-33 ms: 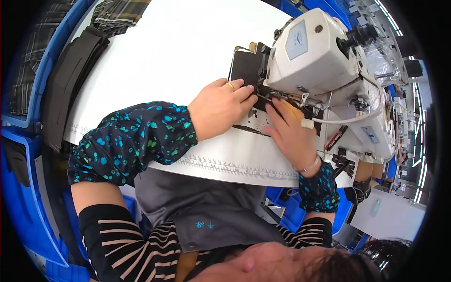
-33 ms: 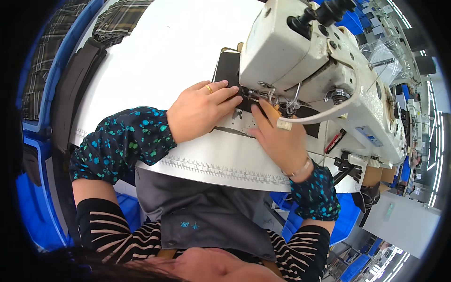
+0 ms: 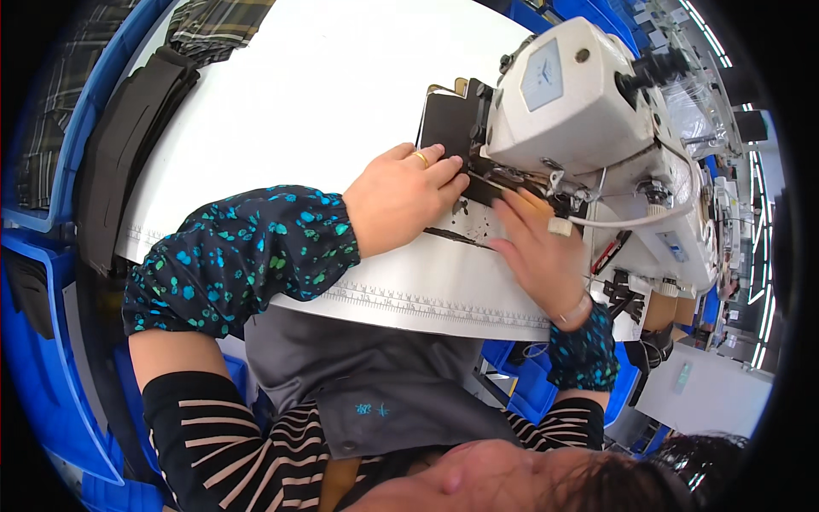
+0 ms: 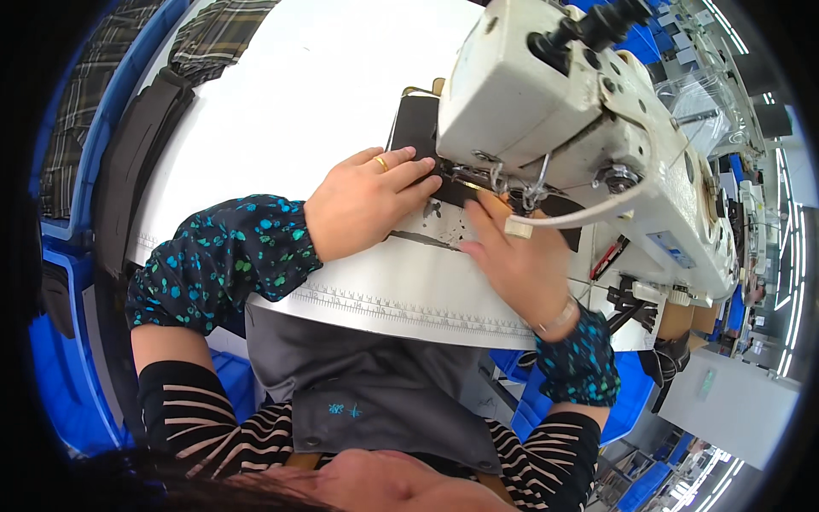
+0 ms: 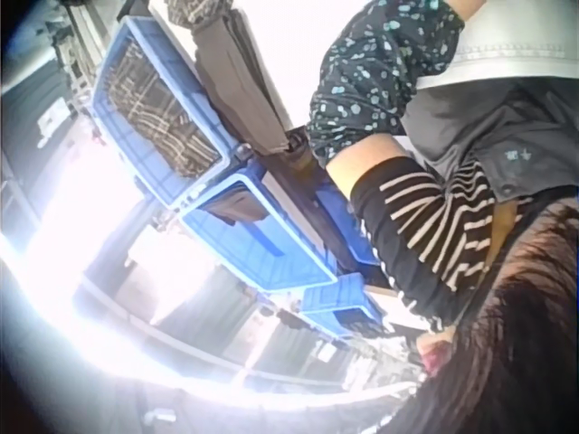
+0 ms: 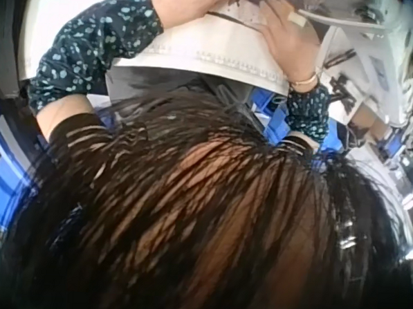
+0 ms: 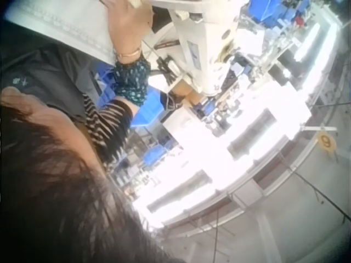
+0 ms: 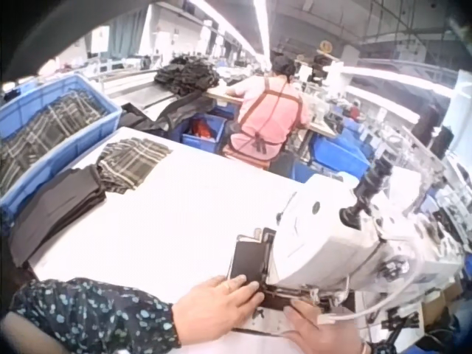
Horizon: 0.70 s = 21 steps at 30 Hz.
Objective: The person operates an industrial sewing machine to attach a zipper to a piece of dark fabric. They align the zipper tape with the fabric edge, guide the material under the presser foot, and sew a straight stitch along the zipper teeth. The person repeats this process for multiple fabric pieces, handling them one at a time from a nearby bin.
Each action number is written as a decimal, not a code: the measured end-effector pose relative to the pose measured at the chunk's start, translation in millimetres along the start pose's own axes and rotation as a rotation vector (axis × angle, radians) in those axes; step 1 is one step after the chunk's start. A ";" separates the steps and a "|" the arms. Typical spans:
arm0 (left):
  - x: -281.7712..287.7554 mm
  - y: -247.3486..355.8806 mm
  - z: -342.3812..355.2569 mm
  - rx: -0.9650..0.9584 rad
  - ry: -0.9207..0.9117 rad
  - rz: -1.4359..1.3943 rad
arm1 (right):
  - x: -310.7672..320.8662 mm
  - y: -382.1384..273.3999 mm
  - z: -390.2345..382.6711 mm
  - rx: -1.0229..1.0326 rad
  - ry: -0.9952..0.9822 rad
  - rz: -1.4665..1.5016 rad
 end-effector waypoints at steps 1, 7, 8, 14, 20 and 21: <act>2.2 0.4 -1.2 -0.004 -0.032 0.002 | 17.1 8.0 -11.3 0.036 -0.019 -0.110; 4.1 10.7 -1.1 -0.014 -0.084 0.082 | 148.9 238.8 -106.7 -0.645 0.811 -0.283; 4.7 12.1 1.6 -0.001 -0.112 0.104 | 157.6 268.9 -100.9 -0.760 0.814 -0.361; 1.1 1.8 -8.7 -0.027 -0.004 -0.004 | 212.5 513.1 -290.7 -1.198 0.523 0.643; 3.1 8.8 2.4 0.008 -0.137 0.092 | 38.1 405.9 -292.0 -1.133 0.875 0.644; 2.3 7.5 2.2 -0.001 -0.119 0.082 | 50.6 406.2 -306.5 -1.134 0.869 0.547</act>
Point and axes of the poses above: each hand's wrist, its own z-axis towards the middle knuckle, its own x-axis out of the back of the hand, y = z × x, the point moved 2 cm from there along z, towards the middle knuckle, and after that the axes turned 8 degrees about -x, right-handed, at the moved point
